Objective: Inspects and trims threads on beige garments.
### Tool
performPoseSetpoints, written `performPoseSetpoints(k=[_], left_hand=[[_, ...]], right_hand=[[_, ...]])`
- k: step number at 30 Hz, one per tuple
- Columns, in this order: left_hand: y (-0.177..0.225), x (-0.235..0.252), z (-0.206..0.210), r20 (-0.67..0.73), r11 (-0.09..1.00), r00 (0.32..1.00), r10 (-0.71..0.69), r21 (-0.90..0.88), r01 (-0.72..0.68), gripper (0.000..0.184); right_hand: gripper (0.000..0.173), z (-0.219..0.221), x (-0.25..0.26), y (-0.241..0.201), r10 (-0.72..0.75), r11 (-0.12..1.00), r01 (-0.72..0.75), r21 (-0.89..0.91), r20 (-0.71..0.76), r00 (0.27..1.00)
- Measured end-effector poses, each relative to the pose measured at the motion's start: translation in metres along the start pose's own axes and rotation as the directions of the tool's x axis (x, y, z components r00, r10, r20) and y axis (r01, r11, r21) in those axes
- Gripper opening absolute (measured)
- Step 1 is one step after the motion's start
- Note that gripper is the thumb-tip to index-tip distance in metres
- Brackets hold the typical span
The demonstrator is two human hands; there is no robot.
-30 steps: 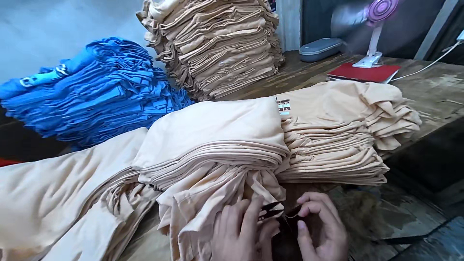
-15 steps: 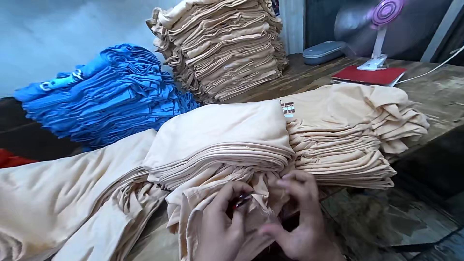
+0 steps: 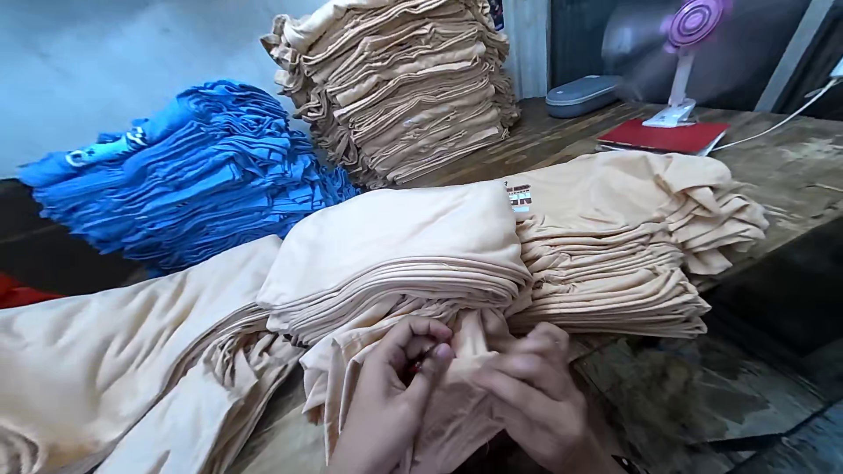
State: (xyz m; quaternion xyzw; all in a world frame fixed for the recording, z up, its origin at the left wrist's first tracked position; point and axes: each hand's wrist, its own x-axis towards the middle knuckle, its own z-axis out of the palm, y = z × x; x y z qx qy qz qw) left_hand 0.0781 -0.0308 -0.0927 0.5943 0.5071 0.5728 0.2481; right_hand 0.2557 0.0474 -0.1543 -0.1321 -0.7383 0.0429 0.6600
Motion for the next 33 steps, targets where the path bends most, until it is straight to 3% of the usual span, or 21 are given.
performPoseSetpoints(k=[2, 5, 8, 9, 11, 14, 15, 18, 21, 26, 31, 33], left_hand=[[0.000, -0.002, 0.001, 0.035, 1.000, 0.999, 0.007, -0.011, -0.006, 0.024], [-0.003, -0.006, 0.008, 0.035, 1.000, 0.999, -0.002, 0.022, 0.001, 0.025], [-0.005, -0.003, 0.012, 0.023, 1.000, 1.000, -0.009, 0.029, 0.008, 0.022], [-0.005, -0.004, 0.013, 0.016, 1.000, 1.000, -0.007, 0.027, 0.007, 0.022], [-0.001, -0.009, 0.015, -0.025, 0.998, 1.000, -0.017, 0.063, 0.019, 0.023], [0.017, -0.028, 0.015, -0.104, 0.937, 0.993, 0.051, 0.350, -0.012, 0.049], [0.019, -0.035, 0.015, -0.103, 0.881, 0.984, 0.143, 0.467, -0.080, 0.051], [0.018, -0.051, 0.025, -0.033, 0.627, 0.903, 0.428, 0.731, -0.270, 0.026], [0.010, -0.049, 0.038, 0.065, 0.395, 0.819, 0.570, 0.853, -0.343, 0.022], [0.000, -0.035, 0.028, 0.083, 0.385, 0.814, 0.574, 0.851, -0.358, 0.017], [-0.001, -0.031, 0.039, 0.164, 0.333, 0.768, 0.619, 0.831, -0.446, 0.022], [-0.004, -0.026, 0.041, 0.142, 0.380, 0.783, 0.606, 0.812, -0.442, 0.017]], right_hand=[[0.010, -0.007, -0.004, 0.003, 0.152, 0.972, -0.138, 0.187, -0.059, 0.987], [0.033, -0.003, -0.020, 0.001, 0.345, 0.877, -0.301, 0.374, -0.057, 0.937], [0.066, 0.004, -0.023, -0.001, 0.312, 0.931, -0.300, 0.209, -0.026, 0.950], [0.059, 0.007, -0.021, -0.004, 0.279, 0.954, -0.273, 0.126, -0.028, 0.960], [0.026, 0.006, -0.020, -0.003, 0.197, 0.974, -0.182, 0.136, -0.101, 0.975], [0.018, -0.016, -0.025, 0.000, 0.119, 0.986, -0.108, 0.124, -0.089, 0.989], [0.018, -0.024, -0.027, -0.001, 0.129, 0.986, -0.118, 0.116, -0.088, 0.988], [0.016, -0.039, -0.031, -0.007, 0.152, 0.984, -0.148, 0.098, -0.036, 0.988], [0.016, -0.040, -0.031, -0.013, 0.146, 0.983, -0.145, 0.109, 0.000, 0.989], [0.012, -0.034, -0.025, -0.011, 0.217, 0.959, -0.201, 0.197, -0.058, 0.975], [0.013, -0.032, -0.023, -0.016, 0.228, 0.941, -0.209, 0.265, -0.040, 0.973], [0.014, -0.035, -0.023, -0.018, 0.210, 0.938, -0.198, 0.284, -0.010, 0.978]])
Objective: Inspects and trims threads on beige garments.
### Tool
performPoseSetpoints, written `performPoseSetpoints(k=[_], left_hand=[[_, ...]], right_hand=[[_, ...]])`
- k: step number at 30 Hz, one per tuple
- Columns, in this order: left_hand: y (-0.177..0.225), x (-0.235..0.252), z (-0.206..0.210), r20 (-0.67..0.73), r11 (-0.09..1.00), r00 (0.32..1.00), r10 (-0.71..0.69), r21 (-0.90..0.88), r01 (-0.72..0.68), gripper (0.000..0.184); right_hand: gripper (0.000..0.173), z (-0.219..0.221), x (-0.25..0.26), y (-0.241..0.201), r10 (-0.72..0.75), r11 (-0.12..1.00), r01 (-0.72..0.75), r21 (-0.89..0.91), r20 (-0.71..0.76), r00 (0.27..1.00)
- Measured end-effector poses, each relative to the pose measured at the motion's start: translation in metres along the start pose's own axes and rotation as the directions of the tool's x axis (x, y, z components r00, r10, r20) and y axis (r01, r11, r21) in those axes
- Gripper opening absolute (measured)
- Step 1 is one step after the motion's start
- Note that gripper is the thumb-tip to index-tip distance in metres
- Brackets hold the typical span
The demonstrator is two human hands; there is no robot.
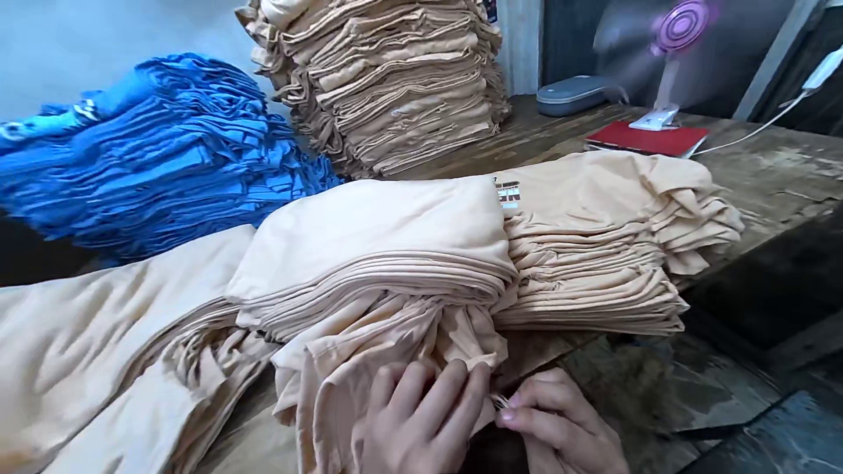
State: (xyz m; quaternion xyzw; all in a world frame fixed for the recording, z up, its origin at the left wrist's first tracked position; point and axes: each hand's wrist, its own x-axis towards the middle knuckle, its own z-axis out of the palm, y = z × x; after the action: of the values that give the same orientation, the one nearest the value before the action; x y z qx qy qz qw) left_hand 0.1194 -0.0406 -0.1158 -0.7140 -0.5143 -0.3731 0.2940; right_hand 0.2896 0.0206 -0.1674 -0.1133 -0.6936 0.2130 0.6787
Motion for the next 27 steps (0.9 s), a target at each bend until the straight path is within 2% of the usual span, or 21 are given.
performPoseSetpoints(k=[2, 3, 4, 6, 7, 8, 10, 11, 12, 13, 14, 16, 18, 19, 20, 21, 23, 24, 25, 26, 27], left_hand=[[-0.004, 0.004, 0.002, 0.076, 0.992, 0.992, -0.105, -0.070, 0.110, 0.020], [-0.009, 0.004, 0.003, 0.141, 0.981, 0.978, -0.153, -0.097, 0.167, 0.024], [-0.016, 0.003, 0.005, 0.181, 0.969, 0.964, -0.194, -0.119, 0.218, 0.019], [-0.032, 0.002, -0.003, 0.167, 0.936, 0.950, -0.263, -0.196, 0.294, 0.015], [-0.041, 0.002, -0.013, 0.125, 0.925, 0.950, -0.285, -0.225, 0.307, 0.018], [-0.051, 0.003, -0.023, 0.091, 0.920, 0.951, -0.295, -0.243, 0.308, 0.021], [-0.069, 0.006, -0.036, 0.043, 0.926, 0.957, -0.288, -0.242, 0.289, 0.026], [-0.074, 0.007, -0.037, 0.031, 0.926, 0.957, -0.287, -0.246, 0.285, 0.027], [-0.076, 0.008, -0.036, 0.020, 0.925, 0.957, -0.290, -0.250, 0.285, 0.027], [-0.078, 0.009, -0.036, 0.008, 0.923, 0.955, -0.296, -0.253, 0.288, 0.027], [-0.078, 0.010, -0.036, -0.004, 0.921, 0.953, -0.304, -0.255, 0.293, 0.026], [-0.081, 0.009, -0.039, -0.018, 0.925, 0.950, -0.310, -0.238, 0.297, 0.025], [-0.086, 0.003, -0.041, -0.001, 0.938, 0.954, -0.300, -0.185, 0.294, 0.022], [-0.086, -0.001, -0.041, 0.024, 0.944, 0.956, -0.294, -0.152, 0.294, 0.020], [-0.083, -0.004, -0.040, 0.044, 0.947, 0.954, -0.296, -0.113, 0.299, 0.017], [-0.076, -0.007, -0.039, 0.063, 0.944, 0.945, -0.320, -0.068, 0.324, 0.018], [-0.059, -0.007, -0.038, 0.109, 0.908, 0.902, -0.417, -0.007, 0.420, 0.025], [-0.051, -0.004, -0.038, 0.137, 0.886, 0.877, -0.460, 0.013, 0.463, 0.028], [-0.044, 0.000, -0.037, 0.160, 0.871, 0.858, -0.488, 0.035, 0.489, 0.030], [-0.038, 0.004, -0.033, 0.175, 0.861, 0.843, -0.509, 0.068, 0.505, 0.030], [-0.032, 0.006, -0.028, 0.169, 0.854, 0.837, -0.521, 0.102, 0.511, 0.028]], right_hand=[[0.012, -0.009, -0.001, -0.003, -0.001, 1.000, -0.001, 0.021, 0.099, 0.995], [0.009, -0.015, -0.003, -0.003, 0.008, 1.000, -0.013, 0.026, 0.193, 0.981], [0.003, -0.022, -0.006, -0.002, 0.021, 1.000, -0.026, 0.008, 0.332, 0.943], [0.031, -0.035, -0.005, 0.006, 0.041, 0.991, 0.052, -0.124, 0.647, 0.762], [0.040, -0.038, -0.004, 0.010, 0.041, 0.975, 0.126, -0.183, 0.706, 0.707], [0.040, -0.039, -0.002, 0.012, 0.033, 0.953, 0.185, -0.240, 0.690, 0.723], [0.017, -0.035, 0.007, 0.014, 0.000, 0.892, 0.251, -0.377, 0.555, 0.832], [0.018, -0.029, 0.013, 0.015, -0.006, 0.846, 0.275, -0.457, 0.508, 0.861], [0.037, -0.021, 0.020, 0.018, -0.006, 0.799, 0.294, -0.524, 0.482, 0.876], [0.048, -0.015, 0.026, 0.024, -0.014, 0.771, 0.312, -0.555, 0.476, 0.879], [0.045, -0.012, 0.030, 0.032, -0.039, 0.770, 0.335, -0.543, 0.485, 0.874], [0.025, -0.024, 0.032, 0.046, -0.101, 0.859, 0.347, -0.377, 0.539, 0.836], [0.022, -0.048, 0.032, 0.043, -0.090, 0.954, 0.237, -0.183, 0.581, 0.809], [0.022, -0.062, 0.031, 0.038, -0.050, 0.971, 0.183, -0.154, 0.619, 0.784], [0.021, -0.076, 0.030, 0.032, 0.021, 0.972, 0.145, -0.186, 0.681, 0.732], [0.017, -0.090, 0.030, 0.024, 0.140, 0.956, 0.109, -0.271, 0.754, 0.642], [0.008, -0.102, 0.036, 0.003, 0.458, 0.872, -0.002, -0.490, 0.815, 0.355], [0.020, -0.100, 0.038, -0.003, 0.558, 0.819, -0.021, -0.573, 0.787, 0.264], [0.030, -0.094, 0.037, -0.006, 0.548, 0.812, 0.020, -0.584, 0.772, 0.322], [0.032, -0.085, 0.032, -0.004, 0.425, 0.831, 0.121, -0.544, 0.759, 0.494], [0.028, -0.070, 0.027, 0.001, 0.237, 0.835, 0.231, -0.499, 0.705, 0.669]])
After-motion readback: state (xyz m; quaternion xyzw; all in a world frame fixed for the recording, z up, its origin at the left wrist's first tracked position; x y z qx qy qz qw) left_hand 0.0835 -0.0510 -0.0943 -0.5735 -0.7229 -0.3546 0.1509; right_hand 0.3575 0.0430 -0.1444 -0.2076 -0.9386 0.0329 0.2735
